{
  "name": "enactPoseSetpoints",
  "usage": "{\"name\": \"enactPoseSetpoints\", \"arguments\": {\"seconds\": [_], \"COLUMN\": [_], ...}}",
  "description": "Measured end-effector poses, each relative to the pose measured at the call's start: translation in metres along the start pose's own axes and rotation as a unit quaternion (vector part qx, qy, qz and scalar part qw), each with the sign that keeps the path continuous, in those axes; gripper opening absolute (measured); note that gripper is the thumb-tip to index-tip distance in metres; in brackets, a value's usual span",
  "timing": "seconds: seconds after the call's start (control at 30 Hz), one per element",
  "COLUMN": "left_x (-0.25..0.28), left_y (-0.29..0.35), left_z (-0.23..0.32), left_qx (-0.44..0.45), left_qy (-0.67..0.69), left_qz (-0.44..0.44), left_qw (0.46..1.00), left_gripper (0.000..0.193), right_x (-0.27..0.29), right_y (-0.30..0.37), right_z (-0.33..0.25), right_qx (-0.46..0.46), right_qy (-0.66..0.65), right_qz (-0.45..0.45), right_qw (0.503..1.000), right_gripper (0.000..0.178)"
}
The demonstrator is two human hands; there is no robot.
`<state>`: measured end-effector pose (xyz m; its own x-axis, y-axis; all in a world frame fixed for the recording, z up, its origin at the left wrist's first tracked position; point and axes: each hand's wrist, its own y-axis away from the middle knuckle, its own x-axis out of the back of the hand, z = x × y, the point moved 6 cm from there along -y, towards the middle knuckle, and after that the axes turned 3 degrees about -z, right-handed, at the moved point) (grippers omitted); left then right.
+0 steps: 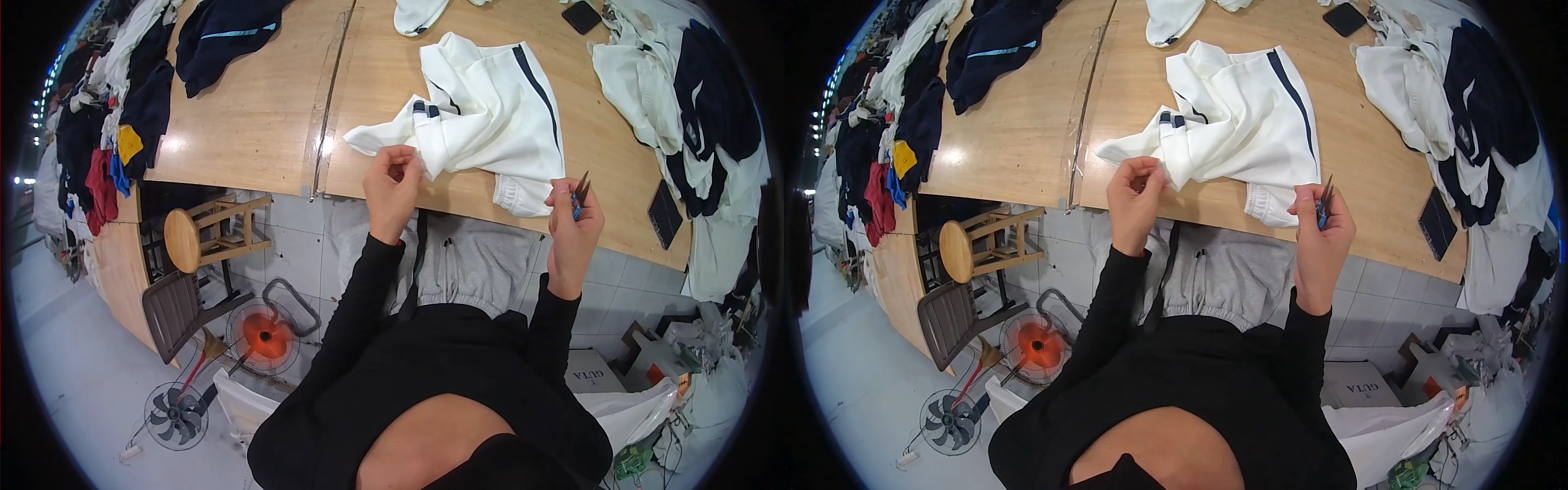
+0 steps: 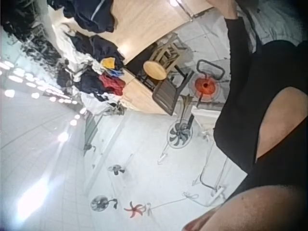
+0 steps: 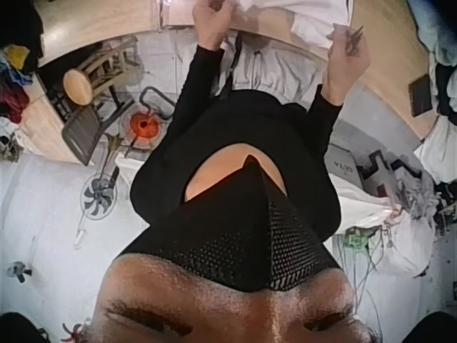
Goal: Trimming loose threads from a pair of white athletic shorts using small thread snips.
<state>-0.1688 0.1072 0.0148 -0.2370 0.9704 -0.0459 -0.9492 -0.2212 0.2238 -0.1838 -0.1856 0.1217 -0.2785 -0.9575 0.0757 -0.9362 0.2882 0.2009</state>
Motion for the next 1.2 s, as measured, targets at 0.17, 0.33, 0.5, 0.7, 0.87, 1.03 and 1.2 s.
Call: {"name": "enactPoseSetpoints", "arguments": {"seconds": [0.17,0.33,0.5,0.7,0.87,1.03,1.2], "left_x": [-0.001,-0.022,0.058,0.098,0.053,-0.002,0.091], "left_y": [-0.022,-0.024,-0.002,-0.016,-0.091,-0.122,-0.054], "left_z": [0.028,0.016,0.072,0.077,0.035,0.05,0.166], "left_qx": [-0.098,-0.054,-0.031,-0.12,-0.177,-0.1,-0.28], "left_qy": [-0.061,-0.19,-0.083,-0.379,-0.336,-0.098,0.055], "left_qz": [0.061,-0.094,-0.049,-0.116,0.043,-0.042,0.125], "left_qw": [0.991,0.976,0.995,0.91,0.924,0.989,0.95], "left_gripper": [0.029,0.024,0.011,0.02,0.072,0.022,0.024], "right_x": [-0.001,-0.015,0.031,0.069,0.016,0.055,0.098], "right_y": [-0.001,-0.003,-0.013,-0.048,-0.13,-0.18,-0.108], "right_z": [0.013,0.005,0.009,0.027,0.048,0.054,-0.05], "right_qx": [-0.001,0.001,0.003,-0.038,0.112,0.125,0.258], "right_qy": [0.018,0.022,0.02,0.006,0.159,0.151,-0.19], "right_qz": [-0.019,-0.051,0.039,0.066,0.049,0.002,-0.064], "right_qw": [1.0,0.998,0.999,0.997,0.98,0.981,0.945], "right_gripper": [0.016,0.017,0.016,0.018,0.027,0.021,0.019]}}
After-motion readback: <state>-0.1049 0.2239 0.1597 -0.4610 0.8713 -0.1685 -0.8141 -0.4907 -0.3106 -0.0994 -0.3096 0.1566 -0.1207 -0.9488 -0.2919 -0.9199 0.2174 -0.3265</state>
